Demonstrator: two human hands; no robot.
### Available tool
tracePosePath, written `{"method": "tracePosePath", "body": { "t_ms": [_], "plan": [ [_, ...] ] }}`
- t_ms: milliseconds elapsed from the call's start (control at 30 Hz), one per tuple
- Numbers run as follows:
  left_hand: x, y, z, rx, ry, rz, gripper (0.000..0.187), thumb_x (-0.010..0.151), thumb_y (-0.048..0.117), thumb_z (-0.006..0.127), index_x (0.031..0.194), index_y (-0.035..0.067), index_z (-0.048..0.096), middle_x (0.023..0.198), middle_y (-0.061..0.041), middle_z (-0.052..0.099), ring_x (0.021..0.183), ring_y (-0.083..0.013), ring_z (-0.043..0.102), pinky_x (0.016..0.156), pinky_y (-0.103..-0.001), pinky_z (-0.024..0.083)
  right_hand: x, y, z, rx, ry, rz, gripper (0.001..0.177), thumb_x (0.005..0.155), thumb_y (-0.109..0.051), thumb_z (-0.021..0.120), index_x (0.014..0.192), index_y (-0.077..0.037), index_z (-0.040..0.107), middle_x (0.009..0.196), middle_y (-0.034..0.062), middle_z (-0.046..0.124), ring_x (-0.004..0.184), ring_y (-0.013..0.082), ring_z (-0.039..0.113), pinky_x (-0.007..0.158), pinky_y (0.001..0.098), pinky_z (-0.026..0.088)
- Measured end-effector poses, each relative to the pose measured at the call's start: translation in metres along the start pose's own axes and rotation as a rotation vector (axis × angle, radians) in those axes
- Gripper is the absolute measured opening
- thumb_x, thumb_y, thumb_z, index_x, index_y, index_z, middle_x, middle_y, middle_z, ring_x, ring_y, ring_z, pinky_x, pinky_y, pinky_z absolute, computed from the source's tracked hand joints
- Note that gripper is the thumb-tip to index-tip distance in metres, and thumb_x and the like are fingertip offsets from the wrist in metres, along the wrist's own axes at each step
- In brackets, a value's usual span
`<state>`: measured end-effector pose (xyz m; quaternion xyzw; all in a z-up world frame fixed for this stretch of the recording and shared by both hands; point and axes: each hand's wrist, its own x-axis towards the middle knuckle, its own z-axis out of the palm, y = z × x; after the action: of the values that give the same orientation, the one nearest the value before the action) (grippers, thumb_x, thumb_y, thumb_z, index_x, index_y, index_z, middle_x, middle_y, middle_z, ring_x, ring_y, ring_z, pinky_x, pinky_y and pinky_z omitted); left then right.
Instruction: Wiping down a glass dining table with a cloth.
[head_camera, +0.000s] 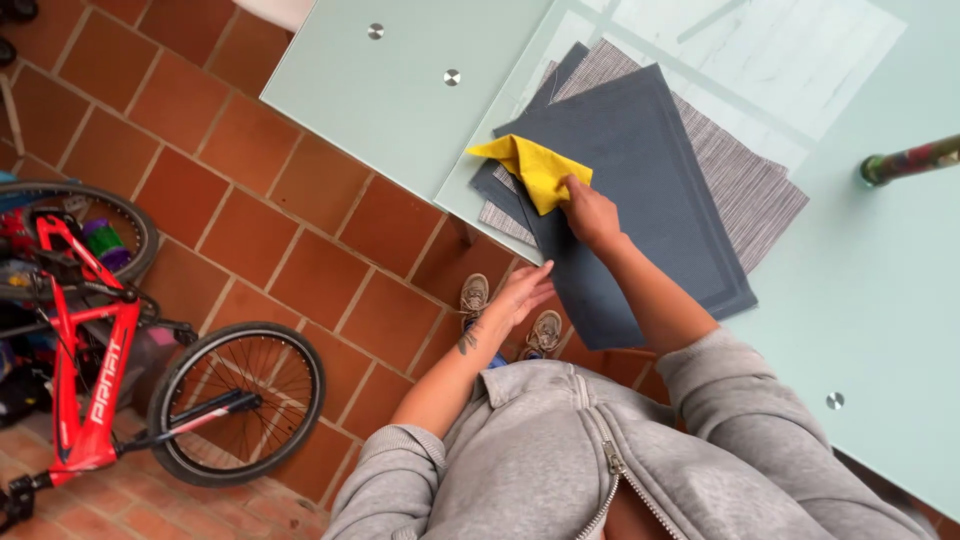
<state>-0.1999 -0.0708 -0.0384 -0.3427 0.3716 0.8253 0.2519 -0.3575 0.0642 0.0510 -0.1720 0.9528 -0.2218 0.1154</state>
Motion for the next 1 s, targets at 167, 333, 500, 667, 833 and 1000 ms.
{"method": "tracePosePath", "body": {
  "t_ms": [167,333,500,667,833,1000],
  "plan": [
    [-0.021,0.037,0.009,0.140,-0.192,-0.285,0.053,0.094,0.036,0.072,0.125,-0.005,0.060,0.117,-0.019,0.070,0.103,-0.0286,0.073,0.092,-0.039,0.062,-0.080,0.023,-0.061,0.637,0.210,0.260,0.022,0.108,-0.029,0.060,0.111,-0.007,0.061,0.083,0.0043,0.061,0.069,0.0167,0.059,0.063,0.0315,0.048],
    [-0.005,0.055,0.011,0.282,-0.242,-0.294,0.049,0.099,0.034,0.066,0.125,-0.008,0.061,0.118,-0.022,0.067,0.102,-0.0287,0.073,0.089,-0.037,0.064,-0.234,0.074,-0.107,1.256,0.709,0.523,0.017,0.108,-0.025,0.054,0.115,-0.013,0.064,0.098,-0.0063,0.065,0.085,0.0044,0.061,0.073,0.0225,0.053],
    [0.007,0.064,-0.005,0.120,-0.151,-0.140,0.059,0.104,0.027,0.069,0.138,-0.015,0.047,0.131,-0.025,0.061,0.115,-0.0322,0.063,0.099,-0.040,0.059,-0.311,0.051,-0.120,1.236,1.117,0.396,0.019,0.112,-0.020,0.062,0.127,-0.009,0.066,0.134,0.0021,0.064,0.126,0.0133,0.061,0.118,0.0314,0.049],
    [0.006,0.079,-0.015,-0.012,0.072,-0.101,0.071,0.095,0.026,0.070,0.151,-0.003,0.036,0.155,-0.020,0.038,0.145,-0.0305,0.038,0.118,-0.045,0.039,-0.273,0.024,-0.114,0.637,1.016,0.406,0.012,0.101,-0.015,0.068,0.106,-0.004,0.066,0.159,0.0098,0.044,0.151,0.0280,0.040,0.129,0.0444,0.031],
    [0.007,0.082,-0.013,-0.110,0.258,-0.034,0.080,0.091,0.031,0.075,0.154,-0.002,0.038,0.159,-0.020,0.037,0.152,-0.0299,0.030,0.125,-0.044,0.027,-0.206,0.049,-0.048,0.109,0.351,0.301,0.021,0.083,-0.017,0.075,0.077,0.000,0.063,0.162,0.0128,0.046,0.159,0.0377,0.030,0.130,0.0515,0.025],
    [0.014,0.092,0.001,-0.165,0.338,-0.047,0.078,0.085,0.040,0.080,0.148,0.007,0.048,0.137,-0.006,0.054,0.117,-0.0188,0.049,0.105,-0.035,0.042,-0.181,0.046,-0.037,0.189,0.187,0.323,0.025,0.075,-0.015,0.074,0.065,0.002,0.059,0.158,0.0095,0.049,0.156,0.0330,0.031,0.126,0.0538,0.025]
  ]
}}
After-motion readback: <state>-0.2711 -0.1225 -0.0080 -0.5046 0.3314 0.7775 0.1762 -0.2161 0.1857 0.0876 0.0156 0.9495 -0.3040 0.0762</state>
